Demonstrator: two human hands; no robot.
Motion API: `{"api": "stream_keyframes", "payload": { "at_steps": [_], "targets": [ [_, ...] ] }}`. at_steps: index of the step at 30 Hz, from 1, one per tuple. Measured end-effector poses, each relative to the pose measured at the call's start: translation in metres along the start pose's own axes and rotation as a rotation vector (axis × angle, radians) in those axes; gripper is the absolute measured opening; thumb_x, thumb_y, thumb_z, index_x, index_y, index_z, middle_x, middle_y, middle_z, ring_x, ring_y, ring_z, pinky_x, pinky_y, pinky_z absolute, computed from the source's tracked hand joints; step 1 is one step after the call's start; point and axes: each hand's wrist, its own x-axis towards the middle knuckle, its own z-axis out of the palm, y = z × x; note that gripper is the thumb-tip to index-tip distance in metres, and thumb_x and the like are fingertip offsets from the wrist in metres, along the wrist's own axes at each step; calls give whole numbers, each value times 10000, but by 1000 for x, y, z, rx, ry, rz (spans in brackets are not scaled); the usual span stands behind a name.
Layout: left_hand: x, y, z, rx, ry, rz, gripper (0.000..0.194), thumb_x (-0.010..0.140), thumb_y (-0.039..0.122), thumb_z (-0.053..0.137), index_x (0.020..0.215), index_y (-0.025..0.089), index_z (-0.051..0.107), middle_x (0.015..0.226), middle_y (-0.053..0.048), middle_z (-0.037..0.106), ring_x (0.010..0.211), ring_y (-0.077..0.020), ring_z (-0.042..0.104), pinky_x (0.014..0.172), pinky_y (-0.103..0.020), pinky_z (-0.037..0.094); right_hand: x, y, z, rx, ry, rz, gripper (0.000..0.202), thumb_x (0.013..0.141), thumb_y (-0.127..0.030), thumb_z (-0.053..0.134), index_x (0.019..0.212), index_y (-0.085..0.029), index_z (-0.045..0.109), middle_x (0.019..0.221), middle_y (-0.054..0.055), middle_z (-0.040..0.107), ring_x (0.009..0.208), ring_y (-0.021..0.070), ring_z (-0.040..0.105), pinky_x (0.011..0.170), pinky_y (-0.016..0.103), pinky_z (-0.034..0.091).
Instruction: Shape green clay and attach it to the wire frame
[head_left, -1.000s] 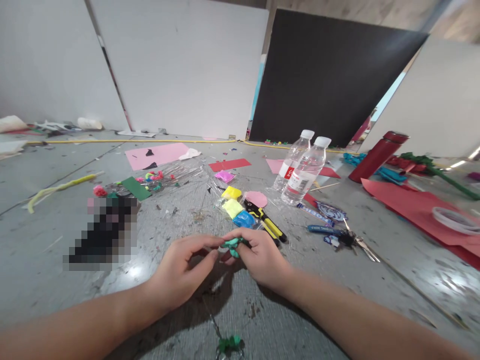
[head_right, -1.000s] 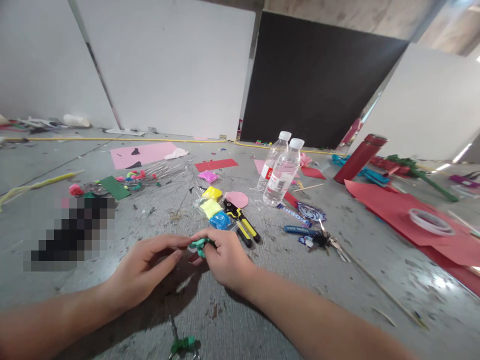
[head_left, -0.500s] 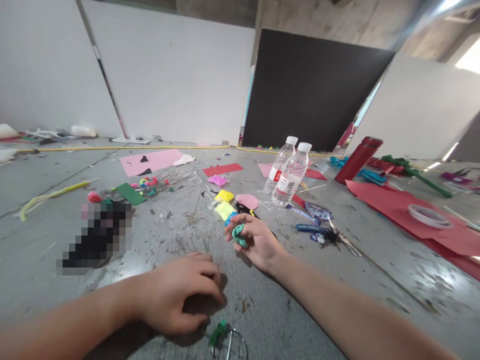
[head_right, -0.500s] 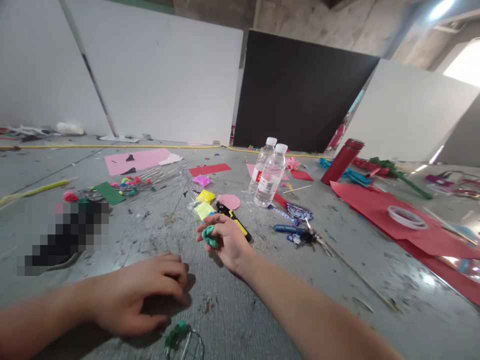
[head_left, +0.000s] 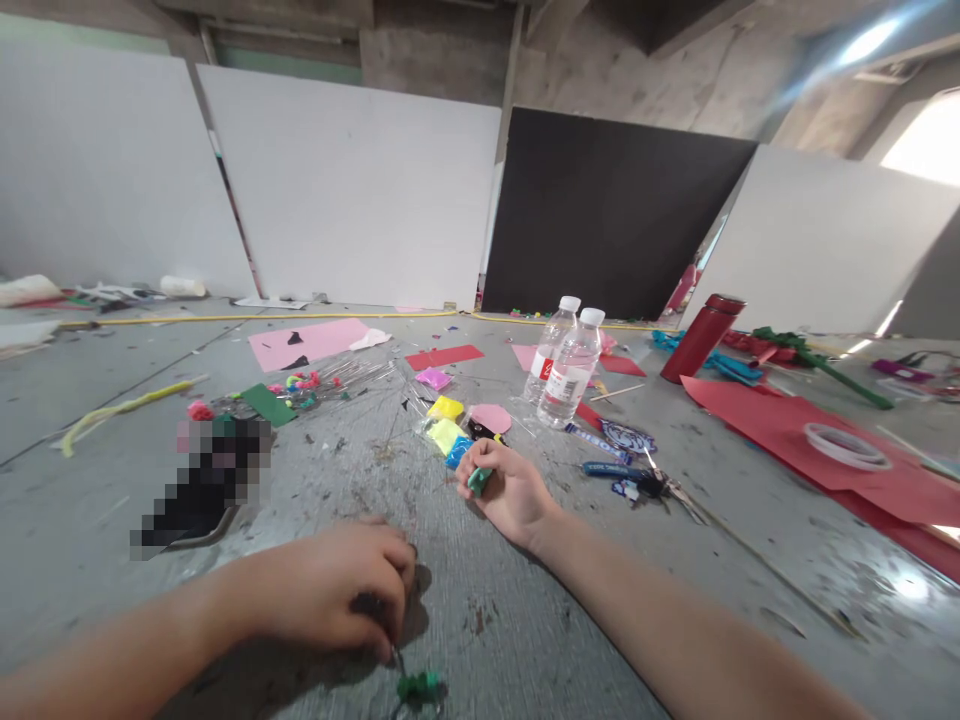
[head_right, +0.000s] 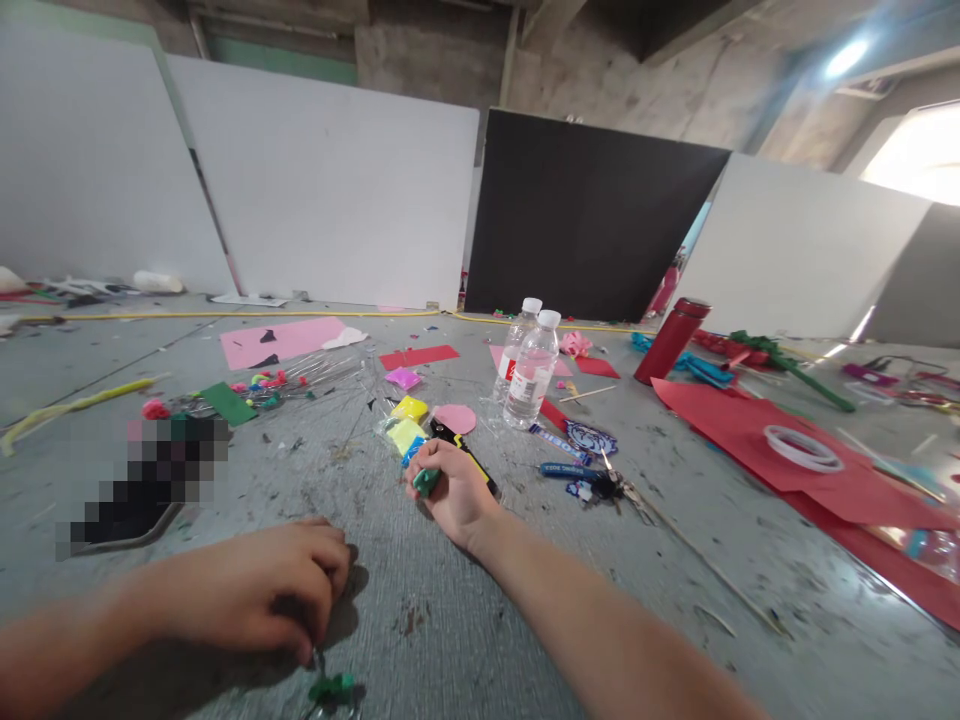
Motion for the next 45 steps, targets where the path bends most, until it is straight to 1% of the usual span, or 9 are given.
{"api": "stream_keyframes", "payload": {
  "at_steps": [6, 13, 18, 20, 24, 26, 30, 36, 45],
  "targets": [
    [-14, -24, -31, 76, 161, -365, 119, 850, 229, 649, 820, 207, 762, 864, -44, 708, 816, -191, 656, 744, -289, 471, 4, 5, -3, -70, 35, -94, 241, 497, -193, 552, 729, -244, 510, 757, -3, 577, 676, 174, 559, 656, 322, 479],
    [-23, -53, -44, 66, 407, -638, 215, 813, 398, 659, 784, 196, 726, 720, -9, 714, 679, -170, 629, 645, -262, 451, -3, 14, 0, -322, -36, -167, 340, 637, -192, 767, 940, -233, 617, 828, -6, 674, 782, 167, 654, 734, 304, 518],
    [-9, -29, -25, 155, 727, -637, 226, 811, 379, 677, 905, 182, 735, 845, -64, 726, 748, -200, 633, 695, -309, 472, -13, 20, 8, -418, -102, -235, 389, 666, -274, 829, 993, -232, 623, 912, 32, 738, 893, 212, 724, 829, 379, 572],
    [0, -9, -10, -26, 811, -653, 281, 897, 436, 603, 967, 179, 694, 820, -55, 694, 745, -200, 626, 673, -311, 490, -22, 19, 12, -494, -131, -270, 291, 729, -271, 803, 979, -224, 662, 933, 46, 761, 891, 216, 737, 846, 397, 576],
    [14, 23, 19, -776, 776, -583, 539, 904, 602, 579, 1251, 190, 599, 1027, -84, 700, 847, -213, 672, 685, -332, 565, -39, 17, 20, -789, -210, -584, 110, 859, -186, 709, 946, -253, 711, 981, 53, 781, 946, 219, 727, 895, 415, 559],
    [16, 27, 27, -929, 700, -528, 569, 868, 611, 647, 1244, 186, 610, 943, -57, 699, 766, -185, 662, 666, -315, 552, -45, 17, 21, -898, -212, -734, 132, 854, -141, 697, 913, -259, 699, 956, 45, 763, 944, 219, 699, 873, 402, 553],
    [14, 17, 30, -829, 622, -500, 403, 859, 528, 706, 1047, 175, 668, 689, 28, 602, 599, -124, 572, 602, -259, 492, -47, 17, 19, -1035, -217, -813, 105, 874, -145, 685, 944, -221, 702, 903, 61, 688, 866, 208, 660, 772, 354, 551],
    [12, 11, 29, -706, 610, -568, 335, 924, 513, 621, 927, 178, 605, 583, 56, 546, 534, -117, 523, 525, -227, 422, -46, 14, 15, -1139, -279, -896, 112, 952, -163, 608, 1014, -195, 696, 909, 70, 693, 816, 193, 649, 744, 346, 555],
    [11, 13, 29, -622, 481, -455, 257, 941, 416, 602, 972, 162, 635, 715, 3, 662, 639, -128, 600, 590, -233, 488, -49, 8, 11, -1307, -444, -934, 121, 972, -137, 552, 909, -168, 651, 830, 82, 699, 754, 198, 609, 697, 340, 528]
  ]
}}
